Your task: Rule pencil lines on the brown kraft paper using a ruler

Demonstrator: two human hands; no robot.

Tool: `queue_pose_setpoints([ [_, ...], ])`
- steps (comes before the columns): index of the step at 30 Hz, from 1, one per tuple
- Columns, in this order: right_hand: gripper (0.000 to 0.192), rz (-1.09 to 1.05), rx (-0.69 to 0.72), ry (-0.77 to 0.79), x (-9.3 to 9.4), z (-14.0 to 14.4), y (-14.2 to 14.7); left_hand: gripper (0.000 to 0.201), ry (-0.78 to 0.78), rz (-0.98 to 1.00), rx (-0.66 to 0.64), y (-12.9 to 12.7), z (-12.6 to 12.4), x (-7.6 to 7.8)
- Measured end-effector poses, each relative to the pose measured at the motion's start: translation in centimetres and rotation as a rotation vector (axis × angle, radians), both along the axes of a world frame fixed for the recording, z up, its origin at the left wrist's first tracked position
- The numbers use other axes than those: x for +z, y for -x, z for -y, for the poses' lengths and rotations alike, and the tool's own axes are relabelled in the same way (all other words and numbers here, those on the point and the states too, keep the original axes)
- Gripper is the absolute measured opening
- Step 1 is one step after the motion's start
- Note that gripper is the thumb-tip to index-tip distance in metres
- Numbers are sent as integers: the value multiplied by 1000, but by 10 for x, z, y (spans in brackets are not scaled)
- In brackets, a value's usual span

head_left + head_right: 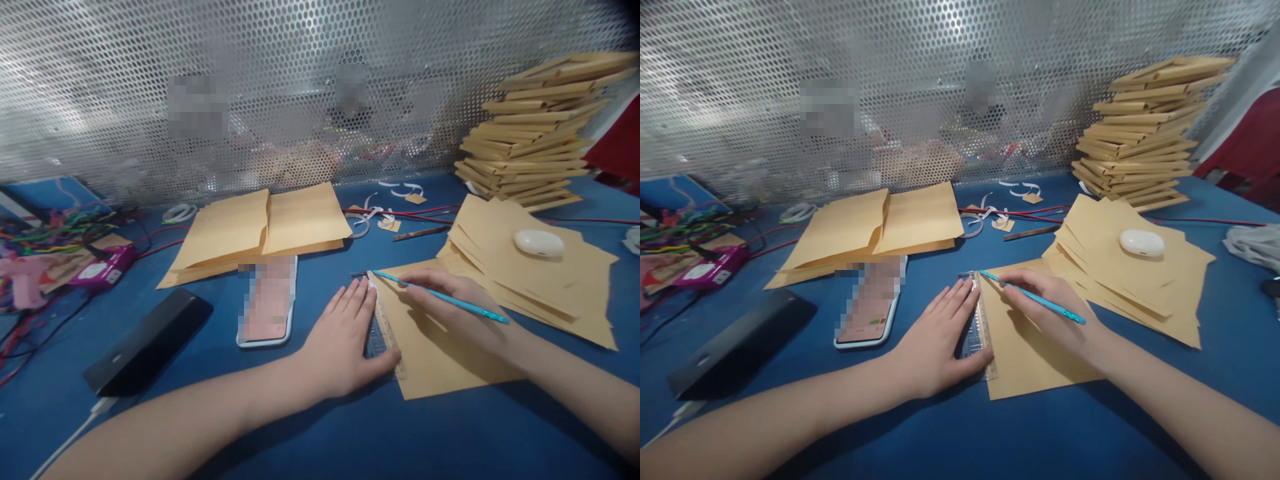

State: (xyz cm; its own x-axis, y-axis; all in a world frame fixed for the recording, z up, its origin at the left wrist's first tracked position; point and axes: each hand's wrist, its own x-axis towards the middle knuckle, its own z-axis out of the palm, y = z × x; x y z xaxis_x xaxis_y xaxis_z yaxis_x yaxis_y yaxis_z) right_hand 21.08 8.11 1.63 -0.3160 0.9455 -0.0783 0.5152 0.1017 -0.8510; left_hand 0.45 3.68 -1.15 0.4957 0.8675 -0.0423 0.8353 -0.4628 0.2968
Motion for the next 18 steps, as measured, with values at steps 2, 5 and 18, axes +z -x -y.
queue_pose_setpoints([
  [2,27,56,3,-25,1,0,0,87,2,-5,-4,0,0,1],
  [5,28,88,29,-52,0,0,-1,86,7,-8,-10,0,0,2],
  [18,25,56,87,-206,-19,-2,-6,92,-5,-16,-37,5,-4,-2],
])
